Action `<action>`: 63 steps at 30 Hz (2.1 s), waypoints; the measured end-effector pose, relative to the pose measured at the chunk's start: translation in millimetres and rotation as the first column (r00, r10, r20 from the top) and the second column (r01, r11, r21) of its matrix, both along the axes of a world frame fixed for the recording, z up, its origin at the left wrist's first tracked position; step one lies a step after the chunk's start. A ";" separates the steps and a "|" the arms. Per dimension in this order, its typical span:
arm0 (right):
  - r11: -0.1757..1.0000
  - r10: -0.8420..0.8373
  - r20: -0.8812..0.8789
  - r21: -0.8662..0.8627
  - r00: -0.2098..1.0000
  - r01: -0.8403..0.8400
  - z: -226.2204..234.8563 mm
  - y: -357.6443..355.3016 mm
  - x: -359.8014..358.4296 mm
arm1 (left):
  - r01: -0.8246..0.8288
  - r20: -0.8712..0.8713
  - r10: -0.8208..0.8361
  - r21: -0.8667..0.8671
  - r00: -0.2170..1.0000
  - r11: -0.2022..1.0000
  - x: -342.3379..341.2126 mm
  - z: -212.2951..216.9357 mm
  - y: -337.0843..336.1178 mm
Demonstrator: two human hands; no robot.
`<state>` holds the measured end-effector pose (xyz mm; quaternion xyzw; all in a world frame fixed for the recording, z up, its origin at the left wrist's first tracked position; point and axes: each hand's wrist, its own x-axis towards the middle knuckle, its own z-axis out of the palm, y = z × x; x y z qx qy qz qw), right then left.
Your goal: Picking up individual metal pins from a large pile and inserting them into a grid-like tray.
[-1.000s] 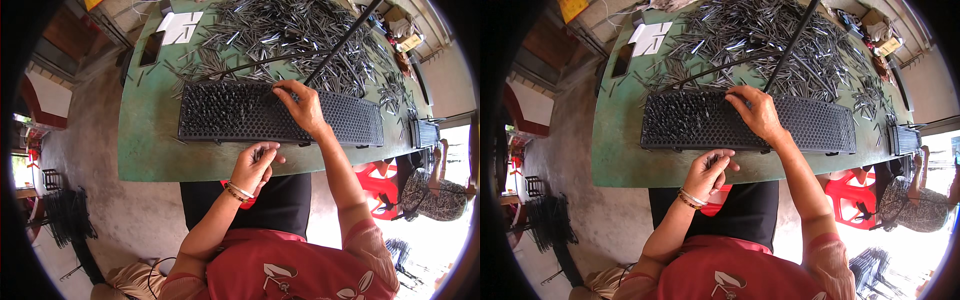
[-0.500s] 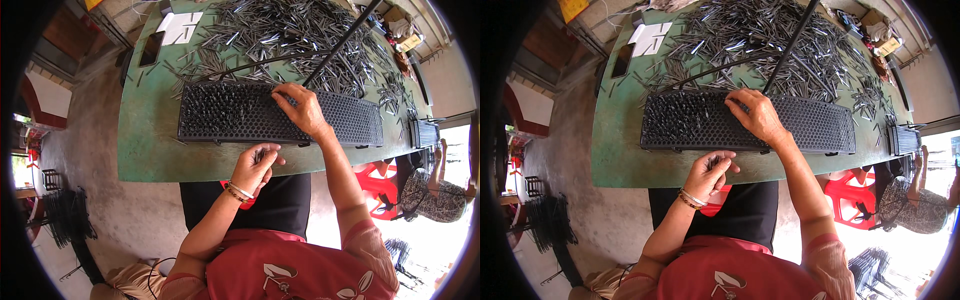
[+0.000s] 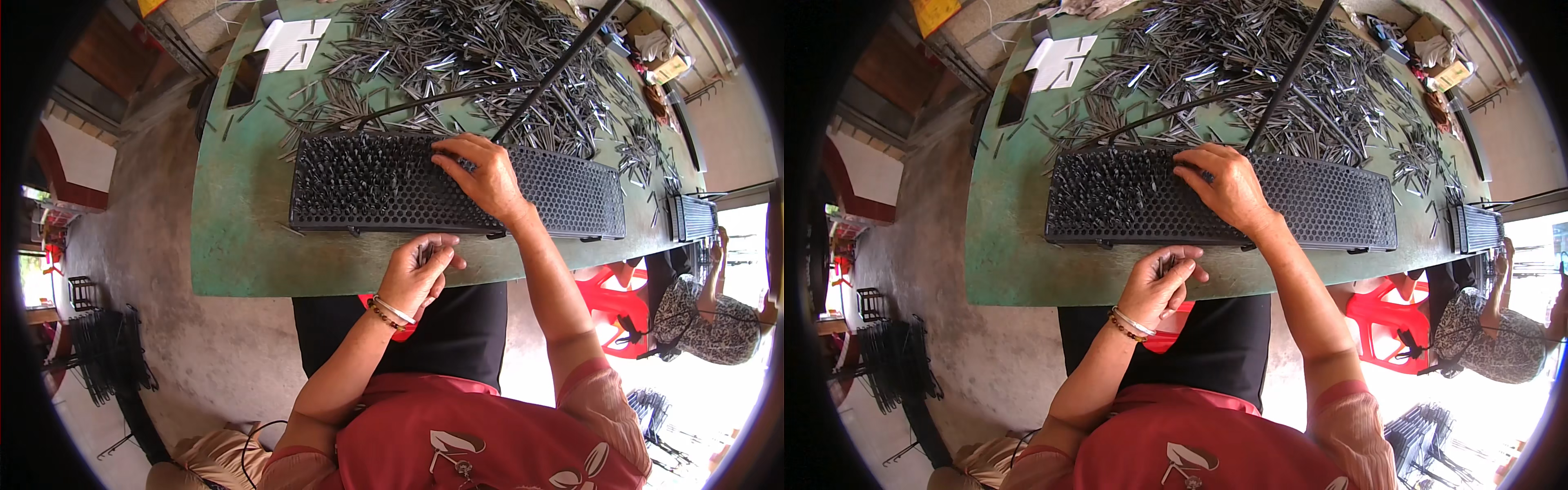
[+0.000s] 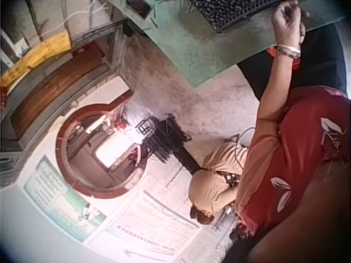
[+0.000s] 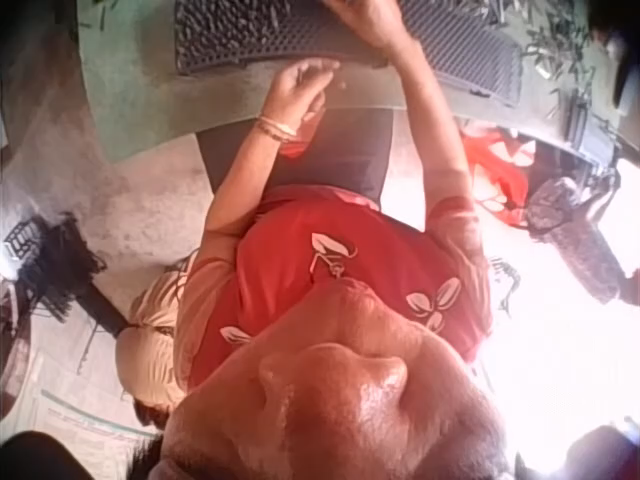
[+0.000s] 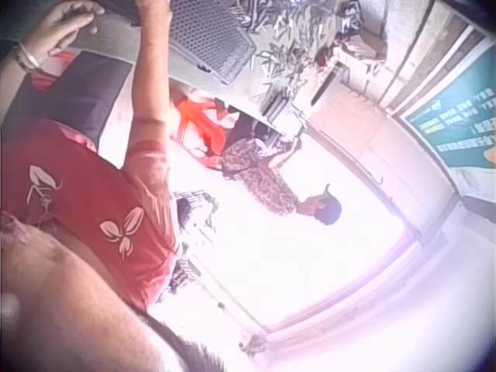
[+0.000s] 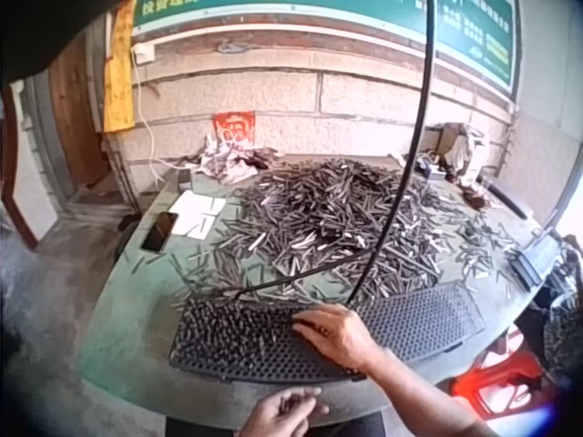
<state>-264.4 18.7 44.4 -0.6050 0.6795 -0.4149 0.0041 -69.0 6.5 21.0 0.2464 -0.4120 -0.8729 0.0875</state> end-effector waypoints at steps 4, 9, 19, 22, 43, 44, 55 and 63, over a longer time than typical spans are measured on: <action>0.999 -0.030 0.007 -0.037 1.000 0.030 -2.2 -1.2 3.7 | -0.019 0.011 0.017 0.216 1.000 0.976 -1.8 -4.8 -4.1; 0.973 -0.151 0.117 -0.157 0.982 0.168 -5.6 -0.5 10.4 | 0.076 -0.191 0.010 0.435 0.981 0.897 2.8 -18.9 -8.7; 0.944 -0.233 0.167 -0.196 0.958 0.264 -14.3 3.1 13.4 | 0.162 -0.253 0.008 0.644 0.967 0.748 2.7 -17.2 -13.6; 0.956 -0.207 0.199 -0.168 0.958 0.242 -17.1 1.9 12.9 | 0.187 -0.303 0.019 0.636 0.953 0.749 5.9 -13.5 -15.8; 0.933 0.134 0.678 0.159 0.723 -0.322 13.4 72.6 69.9 | 0.112 -0.182 -0.180 -0.330 0.967 0.937 26.0 3.3 -7.6; 0.915 0.106 0.751 0.184 0.652 -0.360 13.5 73.6 69.5 | 0.123 -0.160 -0.200 -0.393 0.967 0.911 26.0 4.5 -6.8; 0.990 -0.118 0.607 0.137 0.786 0.043 21.0 46.1 41.3 | 0.010 -0.084 -0.059 -0.499 0.995 0.867 28.5 2.5 -12.5; 0.982 -0.157 0.311 -0.052 0.938 0.181 -1.8 -0.2 26.7 | -0.103 -0.080 0.075 -0.444 0.994 0.890 50.6 -8.2 -23.2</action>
